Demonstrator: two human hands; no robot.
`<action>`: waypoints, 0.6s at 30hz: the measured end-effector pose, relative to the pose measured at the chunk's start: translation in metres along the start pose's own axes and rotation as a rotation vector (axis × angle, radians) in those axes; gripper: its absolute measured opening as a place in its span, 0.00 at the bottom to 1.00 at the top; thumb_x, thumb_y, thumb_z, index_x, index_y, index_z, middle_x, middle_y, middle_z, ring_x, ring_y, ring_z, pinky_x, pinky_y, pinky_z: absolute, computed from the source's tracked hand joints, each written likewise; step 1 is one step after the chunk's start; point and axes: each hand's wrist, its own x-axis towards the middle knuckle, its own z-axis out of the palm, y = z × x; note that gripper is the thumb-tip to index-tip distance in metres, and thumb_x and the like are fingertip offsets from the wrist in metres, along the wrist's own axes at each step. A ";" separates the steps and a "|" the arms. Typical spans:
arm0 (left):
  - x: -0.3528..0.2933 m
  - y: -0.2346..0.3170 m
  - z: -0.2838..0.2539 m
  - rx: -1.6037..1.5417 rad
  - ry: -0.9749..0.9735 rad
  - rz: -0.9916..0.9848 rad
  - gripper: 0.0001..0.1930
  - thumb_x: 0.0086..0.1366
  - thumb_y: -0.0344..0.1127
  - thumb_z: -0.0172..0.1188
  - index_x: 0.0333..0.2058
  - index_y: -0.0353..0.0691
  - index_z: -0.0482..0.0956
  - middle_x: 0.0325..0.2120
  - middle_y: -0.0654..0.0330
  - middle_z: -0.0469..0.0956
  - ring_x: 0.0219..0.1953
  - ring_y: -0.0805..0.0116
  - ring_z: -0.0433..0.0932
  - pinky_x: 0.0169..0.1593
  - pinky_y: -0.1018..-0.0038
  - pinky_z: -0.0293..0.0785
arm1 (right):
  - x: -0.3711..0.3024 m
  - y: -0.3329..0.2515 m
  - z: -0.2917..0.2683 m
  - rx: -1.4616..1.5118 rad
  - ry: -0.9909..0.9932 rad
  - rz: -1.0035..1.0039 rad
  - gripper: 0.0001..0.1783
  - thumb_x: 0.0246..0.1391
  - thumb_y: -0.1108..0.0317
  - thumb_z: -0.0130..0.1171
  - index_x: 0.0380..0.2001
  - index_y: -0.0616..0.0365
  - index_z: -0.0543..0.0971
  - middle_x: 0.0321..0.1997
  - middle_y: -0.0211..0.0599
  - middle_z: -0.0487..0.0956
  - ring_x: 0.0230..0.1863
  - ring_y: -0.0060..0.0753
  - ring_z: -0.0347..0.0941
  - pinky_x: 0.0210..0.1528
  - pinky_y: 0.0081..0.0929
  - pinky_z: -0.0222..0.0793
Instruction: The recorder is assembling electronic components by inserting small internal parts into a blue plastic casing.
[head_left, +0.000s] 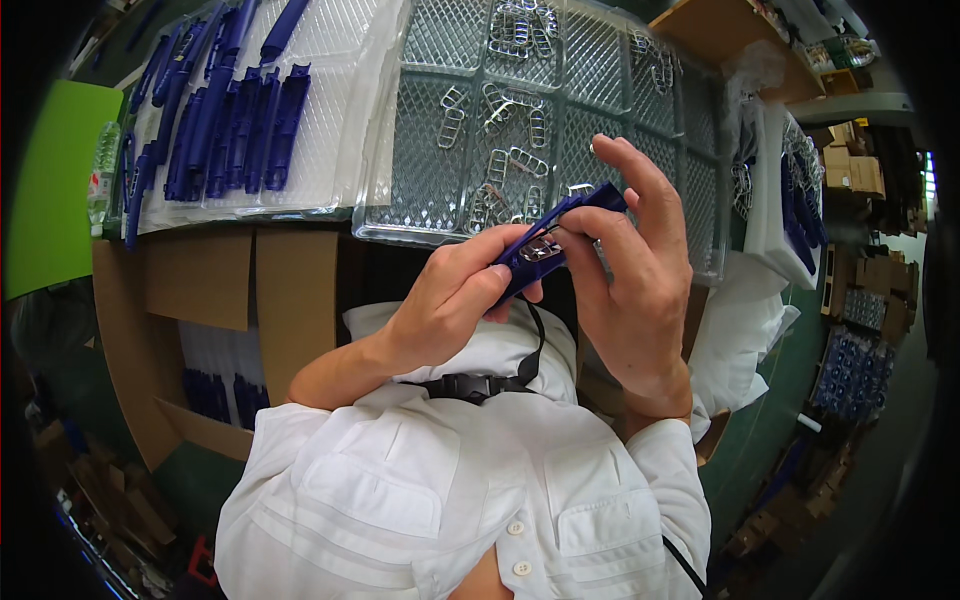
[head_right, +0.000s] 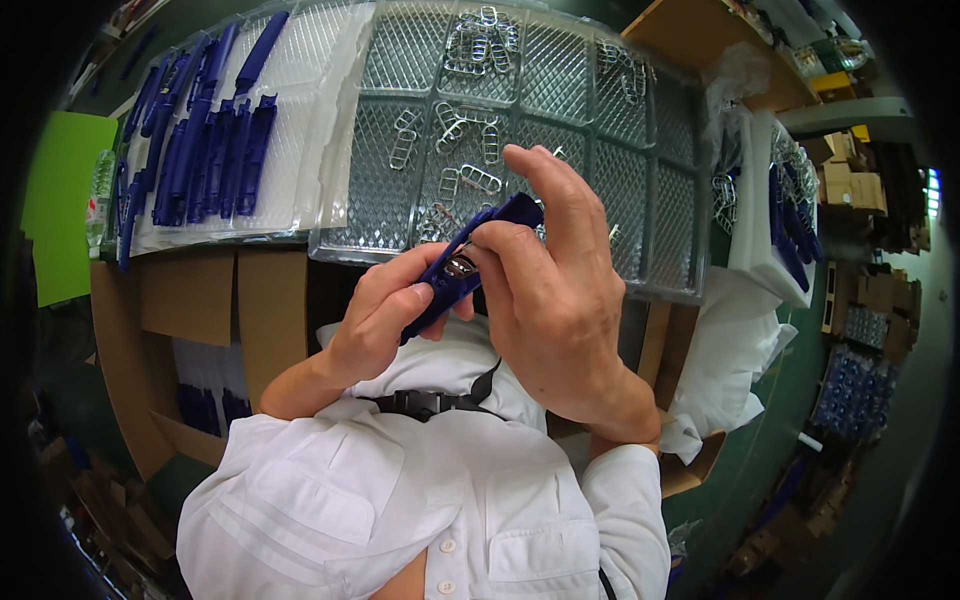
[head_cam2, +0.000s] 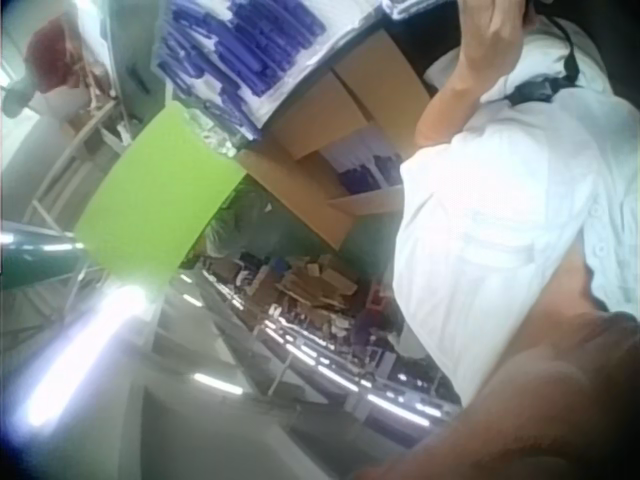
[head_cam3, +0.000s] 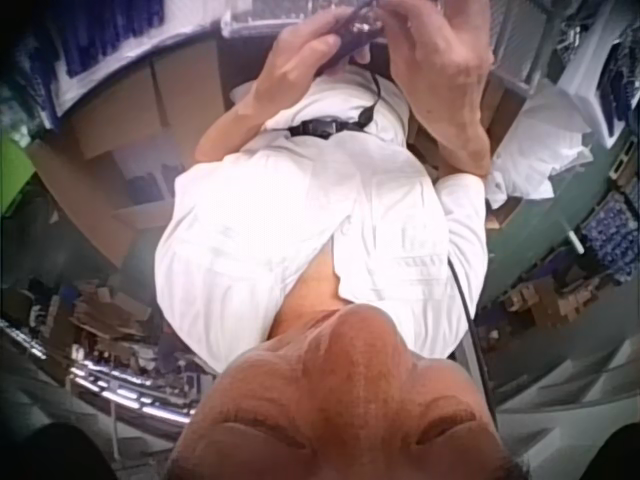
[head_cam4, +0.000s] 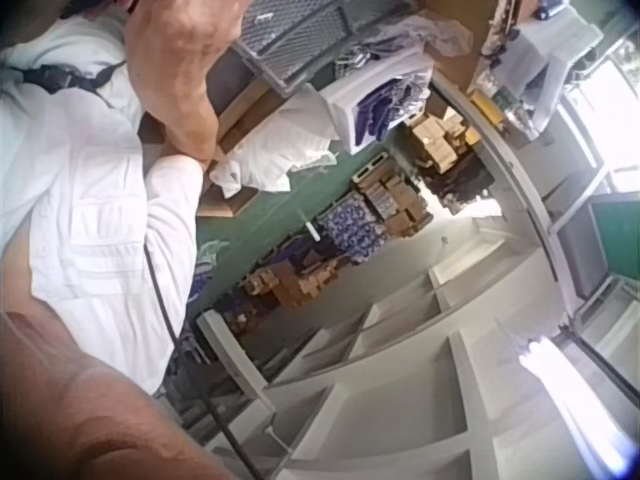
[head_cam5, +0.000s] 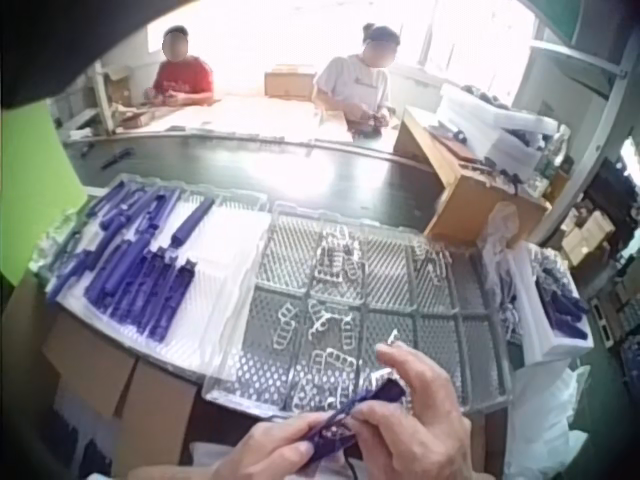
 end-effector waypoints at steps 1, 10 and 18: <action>0.001 0.000 0.000 0.005 -0.004 -0.001 0.25 0.69 0.36 0.44 0.59 0.28 0.72 0.34 0.57 0.81 0.29 0.74 0.76 0.34 0.77 0.73 | 0.000 0.002 0.002 -0.001 -0.001 0.005 0.09 0.47 0.80 0.70 0.32 0.63 0.81 0.61 0.53 0.75 0.62 0.61 0.74 0.56 0.45 0.77; -0.004 -0.019 0.000 0.114 0.029 0.061 0.17 0.73 0.30 0.49 0.56 0.29 0.75 0.30 0.60 0.81 0.25 0.79 0.74 0.29 0.79 0.72 | -0.014 0.002 0.011 0.075 -0.040 0.090 0.12 0.47 0.77 0.72 0.34 0.61 0.79 0.60 0.54 0.75 0.59 0.54 0.76 0.50 0.41 0.80; 0.005 -0.003 0.008 0.263 0.077 0.130 0.10 0.70 0.31 0.58 0.43 0.30 0.81 0.21 0.58 0.81 0.23 0.75 0.79 0.30 0.77 0.75 | -0.028 0.004 0.015 0.269 0.035 0.355 0.21 0.52 0.74 0.72 0.49 0.58 0.78 0.44 0.35 0.85 0.41 0.38 0.85 0.43 0.32 0.78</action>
